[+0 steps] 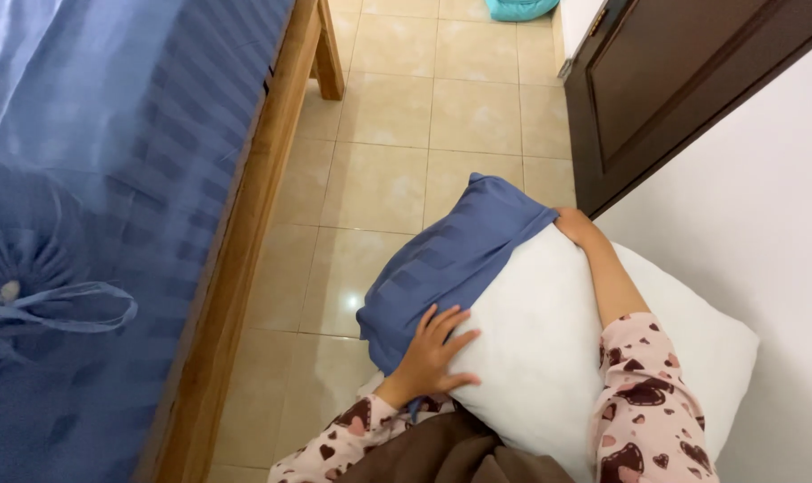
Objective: The person sits on the floor and works a blue pillowcase over a white pillow, pulling the fabric over the corners and smoothing it until the pillow is fully covered. They then carry the covered pillow to the bed, place it beside the other pillows, and pat it into position.
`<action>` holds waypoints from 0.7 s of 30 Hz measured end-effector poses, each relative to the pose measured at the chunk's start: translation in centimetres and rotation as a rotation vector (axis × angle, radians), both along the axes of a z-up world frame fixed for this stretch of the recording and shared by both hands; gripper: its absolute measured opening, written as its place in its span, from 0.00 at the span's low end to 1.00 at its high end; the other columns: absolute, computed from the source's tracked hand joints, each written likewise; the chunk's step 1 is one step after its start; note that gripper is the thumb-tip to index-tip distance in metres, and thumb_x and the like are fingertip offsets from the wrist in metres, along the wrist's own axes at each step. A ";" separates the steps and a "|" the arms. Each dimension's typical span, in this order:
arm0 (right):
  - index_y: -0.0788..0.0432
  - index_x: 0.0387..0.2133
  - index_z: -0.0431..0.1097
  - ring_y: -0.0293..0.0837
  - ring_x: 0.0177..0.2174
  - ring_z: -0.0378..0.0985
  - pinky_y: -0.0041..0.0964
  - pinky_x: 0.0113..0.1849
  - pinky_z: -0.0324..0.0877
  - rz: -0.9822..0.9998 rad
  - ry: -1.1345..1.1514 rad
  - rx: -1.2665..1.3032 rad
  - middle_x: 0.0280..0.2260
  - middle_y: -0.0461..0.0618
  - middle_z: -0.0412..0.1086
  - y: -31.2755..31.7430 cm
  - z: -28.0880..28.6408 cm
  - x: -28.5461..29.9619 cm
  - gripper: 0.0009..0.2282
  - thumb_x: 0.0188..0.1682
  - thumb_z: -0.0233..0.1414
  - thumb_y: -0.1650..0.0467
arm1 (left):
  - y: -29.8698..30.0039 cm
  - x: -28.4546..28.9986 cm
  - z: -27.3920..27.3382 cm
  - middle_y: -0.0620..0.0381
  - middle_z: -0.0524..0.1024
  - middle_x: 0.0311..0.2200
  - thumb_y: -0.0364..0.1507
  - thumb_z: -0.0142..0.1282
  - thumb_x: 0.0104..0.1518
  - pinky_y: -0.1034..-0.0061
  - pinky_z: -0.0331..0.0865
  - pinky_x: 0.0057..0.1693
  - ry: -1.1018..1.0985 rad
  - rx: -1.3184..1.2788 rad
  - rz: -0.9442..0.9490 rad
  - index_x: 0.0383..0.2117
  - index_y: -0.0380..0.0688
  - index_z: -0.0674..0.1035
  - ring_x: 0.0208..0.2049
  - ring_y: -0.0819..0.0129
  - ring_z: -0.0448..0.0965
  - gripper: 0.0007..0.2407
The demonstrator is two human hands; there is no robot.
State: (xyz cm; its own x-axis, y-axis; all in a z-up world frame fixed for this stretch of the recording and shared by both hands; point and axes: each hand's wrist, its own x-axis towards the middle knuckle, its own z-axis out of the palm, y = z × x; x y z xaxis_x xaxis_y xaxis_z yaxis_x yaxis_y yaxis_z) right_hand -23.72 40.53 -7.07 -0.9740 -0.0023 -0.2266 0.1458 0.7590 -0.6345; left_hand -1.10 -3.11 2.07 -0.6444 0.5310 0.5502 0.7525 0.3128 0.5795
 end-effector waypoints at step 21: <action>0.66 0.47 0.73 0.70 0.40 0.76 0.58 0.44 0.70 -0.191 0.324 0.256 0.39 0.73 0.74 0.4 5.4 9.8 0.16 0.55 0.43 0.68 | -4.5 -12.9 -8.2 0.58 0.78 0.53 0.16 0.46 0.53 0.63 0.68 0.42 -0.687 0.282 0.147 0.36 0.42 0.80 0.44 0.56 0.80 0.11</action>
